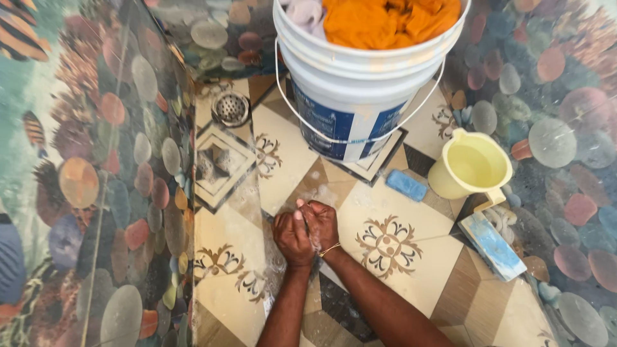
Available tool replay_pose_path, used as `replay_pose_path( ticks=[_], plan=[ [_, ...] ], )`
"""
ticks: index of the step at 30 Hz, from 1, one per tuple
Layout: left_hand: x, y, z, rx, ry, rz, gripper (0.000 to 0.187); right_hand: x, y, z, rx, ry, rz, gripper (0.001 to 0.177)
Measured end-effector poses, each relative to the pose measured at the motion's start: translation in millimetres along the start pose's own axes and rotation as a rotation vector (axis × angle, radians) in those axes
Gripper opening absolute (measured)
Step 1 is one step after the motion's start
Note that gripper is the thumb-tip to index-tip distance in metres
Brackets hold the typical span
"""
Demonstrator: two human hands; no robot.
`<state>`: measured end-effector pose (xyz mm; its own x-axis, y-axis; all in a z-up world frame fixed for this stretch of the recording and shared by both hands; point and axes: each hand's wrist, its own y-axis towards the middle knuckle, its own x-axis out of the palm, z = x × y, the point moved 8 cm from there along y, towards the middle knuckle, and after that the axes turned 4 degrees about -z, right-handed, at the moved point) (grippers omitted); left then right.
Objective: The person hand-washes clothing garments on a tiled floor, applying bar soap, scrubbing with a small brush, rinsing with water, and wringing out the items one by one.
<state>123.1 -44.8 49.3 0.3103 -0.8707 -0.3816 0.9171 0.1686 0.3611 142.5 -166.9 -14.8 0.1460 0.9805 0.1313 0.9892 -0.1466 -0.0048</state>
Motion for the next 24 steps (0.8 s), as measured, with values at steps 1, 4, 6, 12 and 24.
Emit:
replay_pose_path(
  ticks=[1,4,6,12,24],
  plan=[
    [0.3,-1.3,1.4,0.098,0.052,-0.024,0.038,1.5,-6.9,-1.4,-0.053,0.072,-0.044,0.045],
    [0.0,2.9,-1.9,0.157,0.042,-0.058,0.037,0.2,-1.7,-5.6,-0.04,-0.291,0.008,0.034],
    [-6.1,-6.8,-3.4,0.171,-0.001,-0.05,0.037,-1.3,-0.4,1.5,0.037,-0.34,0.0,0.039],
    [-6.7,-12.8,-8.3,0.205,0.148,-0.023,0.033,2.0,-27.7,-15.3,-0.389,-0.69,0.022,0.028],
    [-5.0,13.2,4.8,0.179,0.233,-0.165,0.025,20.1,-25.1,-81.2,-0.352,-0.906,-0.077,0.024]
  ],
)
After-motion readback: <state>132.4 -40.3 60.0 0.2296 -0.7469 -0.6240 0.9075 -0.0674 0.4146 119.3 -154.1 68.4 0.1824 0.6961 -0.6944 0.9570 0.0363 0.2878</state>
